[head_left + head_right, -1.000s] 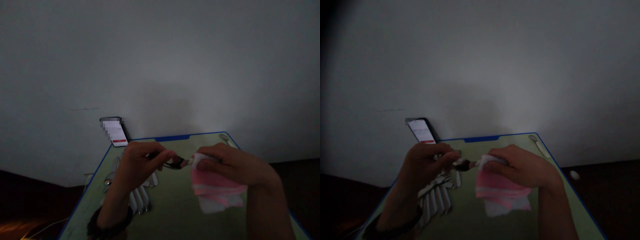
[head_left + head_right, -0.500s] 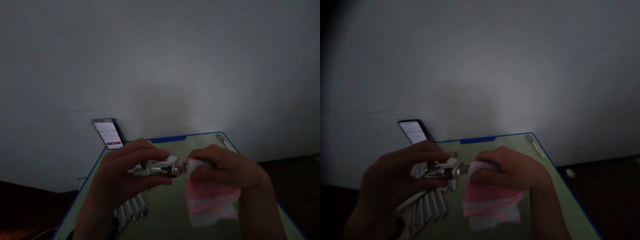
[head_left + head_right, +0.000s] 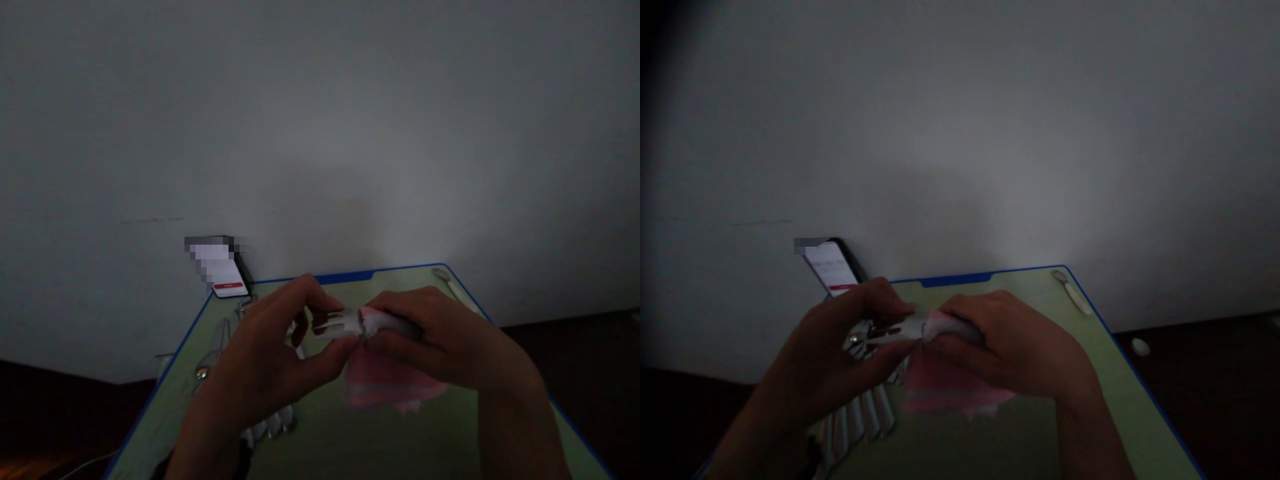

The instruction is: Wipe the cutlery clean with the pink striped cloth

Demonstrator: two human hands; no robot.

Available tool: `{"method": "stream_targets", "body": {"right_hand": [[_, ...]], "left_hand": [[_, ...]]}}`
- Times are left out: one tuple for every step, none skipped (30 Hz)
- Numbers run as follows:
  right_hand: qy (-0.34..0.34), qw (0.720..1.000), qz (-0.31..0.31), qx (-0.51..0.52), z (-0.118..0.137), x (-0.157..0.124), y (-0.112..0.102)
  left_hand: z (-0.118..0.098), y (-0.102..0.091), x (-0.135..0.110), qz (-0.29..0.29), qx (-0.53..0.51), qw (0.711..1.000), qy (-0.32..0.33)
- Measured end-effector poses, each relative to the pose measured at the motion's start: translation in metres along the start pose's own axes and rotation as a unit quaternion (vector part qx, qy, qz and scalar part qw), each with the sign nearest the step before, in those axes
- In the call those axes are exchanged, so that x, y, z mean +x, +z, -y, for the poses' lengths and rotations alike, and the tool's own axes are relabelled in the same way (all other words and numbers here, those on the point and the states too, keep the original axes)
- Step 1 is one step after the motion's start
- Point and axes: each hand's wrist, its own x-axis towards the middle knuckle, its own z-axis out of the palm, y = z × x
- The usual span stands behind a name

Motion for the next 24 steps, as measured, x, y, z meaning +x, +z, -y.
{"method": "stream_targets", "body": {"right_hand": [[0.000,1.000,0.000,-0.002,0.000,0.000,0.000],[0.001,1.000,0.000,-0.006,0.001,0.000,0.001],[0.003,1.000,-0.001,-0.010,0.001,0.001,0.001],[0.006,1.000,0.000,-0.014,0.002,0.001,0.002],[0.007,1.000,0.002,-0.019,0.002,0.001,0.002],[0.007,1.000,0.004,-0.023,0.002,0.001,0.003],[0.005,1.000,0.007,-0.028,0.002,0.001,0.003],[0.003,0.999,0.010,-0.034,0.002,0.001,0.003],[0.001,0.999,0.012,-0.039,0.001,0.001,0.004],[-0.003,0.999,0.014,-0.042,0.001,0.002,0.004],[-0.005,0.999,0.014,-0.044,0.001,0.002,0.004],[-0.008,0.999,0.015,-0.044,0.001,0.002,0.004],[-0.011,0.999,0.015,-0.044,0.001,0.002,0.004],[-0.016,0.999,0.016,-0.042,0.001,0.002,0.004],[-0.019,0.999,0.018,-0.040,0.001,0.002,0.004],[-0.023,0.999,0.020,-0.039,0.001,0.002,0.004],[-0.025,0.999,0.024,-0.037,0.001,0.002,0.004],[-0.028,0.999,0.028,-0.036,0.000,0.002,0.004],[-0.029,0.998,0.029,-0.039,0.000,0.002,0.004],[-0.028,0.998,0.029,-0.043,-0.001,0.002,0.004],[-0.026,0.998,0.028,-0.049,-0.002,0.002,0.004],[-0.022,0.998,0.028,-0.053,-0.002,0.002,0.005],[-0.018,0.998,0.028,-0.054,-0.002,0.002,0.005],[-0.016,0.998,0.025,-0.053,-0.002,0.003,0.005]], "left_hand": [[0.000,0.000,-0.001,0.007,-0.004,1.000,-0.002],[-0.001,0.001,-0.001,0.015,-0.007,1.000,-0.003],[-0.003,0.001,-0.001,0.026,-0.006,1.000,-0.006],[-0.004,0.001,-0.001,0.039,-0.004,0.999,-0.011],[-0.006,0.002,-0.001,0.054,0.001,0.998,-0.016],[-0.008,0.002,0.000,0.070,0.007,0.997,-0.020],[-0.009,0.003,0.002,0.084,0.014,0.996,-0.023],[-0.010,0.003,0.003,0.094,0.021,0.995,-0.024],[-0.011,0.004,0.004,0.101,0.028,0.994,-0.024],[-0.011,0.004,0.005,0.103,0.034,0.994,-0.023],[-0.011,0.005,0.005,0.102,0.038,0.994,-0.020],[-0.011,0.005,0.005,0.099,0.042,0.994,-0.017],[-0.011,0.005,0.005,0.096,0.044,0.994,-0.014],[-0.011,0.005,0.005,0.093,0.045,0.995,-0.009],[-0.011,0.005,0.005,0.092,0.044,0.995,-0.004],[-0.011,0.005,0.005,0.090,0.042,0.995,0.001],[-0.011,0.005,0.005,0.088,0.041,0.995,0.005],[-0.011,0.005,0.005,0.089,0.039,0.995,0.008],[-0.011,0.005,0.005,0.092,0.038,0.995,0.009],[-0.010,0.005,0.005,0.097,0.037,0.995,0.009],[-0.010,0.005,0.005,0.101,0.037,0.994,0.008],[-0.009,0.005,0.006,0.105,0.037,0.994,0.007],[-0.009,0.005,0.006,0.107,0.036,0.994,0.004],[-0.009,0.004,0.006,0.107,0.033,0.994,0.001]]}}
